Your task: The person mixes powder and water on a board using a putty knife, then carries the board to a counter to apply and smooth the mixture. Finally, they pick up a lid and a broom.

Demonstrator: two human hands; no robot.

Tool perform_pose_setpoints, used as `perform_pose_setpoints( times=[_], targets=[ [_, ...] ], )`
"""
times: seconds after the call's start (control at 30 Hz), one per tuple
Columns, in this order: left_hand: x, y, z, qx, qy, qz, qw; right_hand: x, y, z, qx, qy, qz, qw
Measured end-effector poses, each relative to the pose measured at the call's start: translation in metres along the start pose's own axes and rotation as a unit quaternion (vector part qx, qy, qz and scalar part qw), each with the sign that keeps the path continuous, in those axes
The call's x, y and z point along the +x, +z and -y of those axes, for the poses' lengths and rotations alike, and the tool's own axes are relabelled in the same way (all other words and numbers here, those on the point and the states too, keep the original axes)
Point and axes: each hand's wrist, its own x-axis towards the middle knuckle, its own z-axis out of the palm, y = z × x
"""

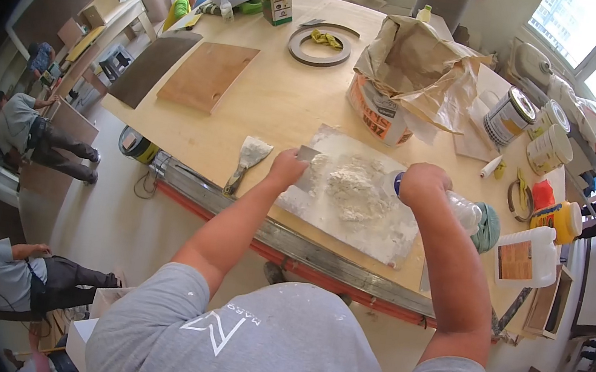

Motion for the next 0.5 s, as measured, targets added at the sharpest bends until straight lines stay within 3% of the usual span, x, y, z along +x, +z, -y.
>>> perform_pose_setpoints(
  times=[0.13, 0.23, 0.43, 0.5],
  targets=[
    [-0.013, 0.002, 0.022, 0.004, -0.056, 0.015, 0.998, -0.002, 0.000, -0.008, -0.003, -0.003, 0.003, 1.000],
    [-0.024, 0.027, 0.024, -0.086, -0.077, 0.025, 0.993, -0.004, 0.002, -0.008, -0.001, -0.018, 0.011, 1.000],
    [-0.028, 0.064, -0.036, 0.031, 0.165, -0.074, 0.983, 0.003, 0.030, -0.022, 0.108, -0.077, 0.015, 0.991],
    [-0.025, 0.045, -0.043, 0.023, 0.121, -0.023, 0.992, -0.001, 0.048, -0.032, 0.178, -0.083, -0.002, 0.980]
  ],
)
